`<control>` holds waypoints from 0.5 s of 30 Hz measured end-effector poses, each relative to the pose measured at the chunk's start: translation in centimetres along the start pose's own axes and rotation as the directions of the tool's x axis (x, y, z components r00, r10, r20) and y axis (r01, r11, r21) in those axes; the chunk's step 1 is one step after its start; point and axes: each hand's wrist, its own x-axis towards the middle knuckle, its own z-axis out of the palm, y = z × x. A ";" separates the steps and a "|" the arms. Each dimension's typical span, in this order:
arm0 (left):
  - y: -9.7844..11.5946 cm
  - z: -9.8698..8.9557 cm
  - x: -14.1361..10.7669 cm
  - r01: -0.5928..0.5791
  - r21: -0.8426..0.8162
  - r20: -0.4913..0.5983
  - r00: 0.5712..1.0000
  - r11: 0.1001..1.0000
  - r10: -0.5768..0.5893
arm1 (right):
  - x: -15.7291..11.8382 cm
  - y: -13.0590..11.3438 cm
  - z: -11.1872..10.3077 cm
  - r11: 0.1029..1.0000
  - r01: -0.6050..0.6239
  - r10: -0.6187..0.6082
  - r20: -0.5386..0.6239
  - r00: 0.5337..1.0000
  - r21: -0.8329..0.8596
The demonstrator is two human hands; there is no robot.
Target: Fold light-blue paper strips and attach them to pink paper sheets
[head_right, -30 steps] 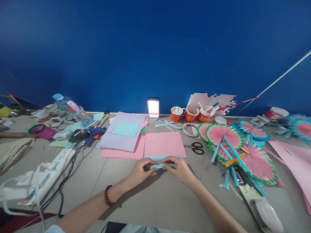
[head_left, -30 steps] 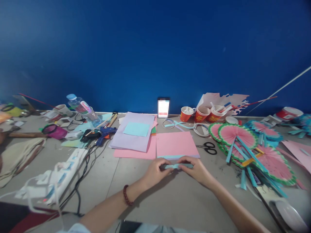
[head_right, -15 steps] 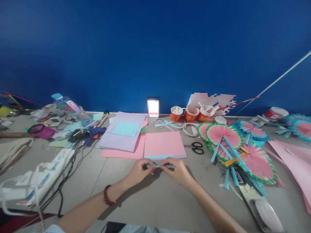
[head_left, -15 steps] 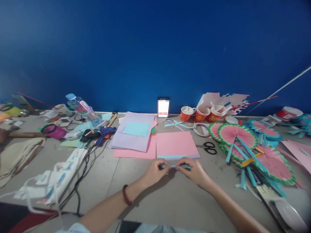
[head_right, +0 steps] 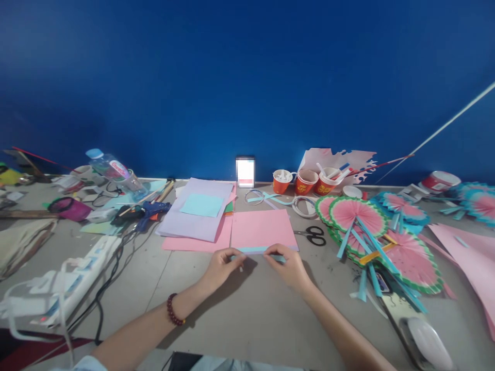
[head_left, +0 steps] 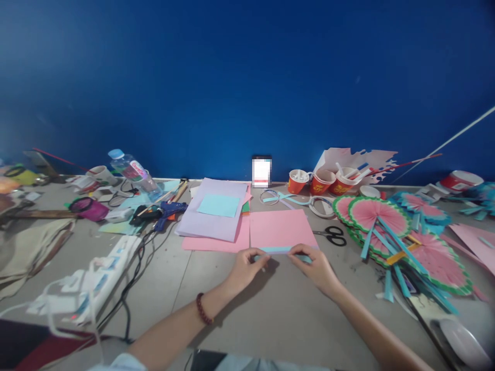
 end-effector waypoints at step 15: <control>-0.8 -0.5 0.3 -0.182 0.011 0.011 0.983 0.983 0.182 | 13.0 -0.2 -0.2 0.977 -0.118 0.110 0.056 0.992 0.177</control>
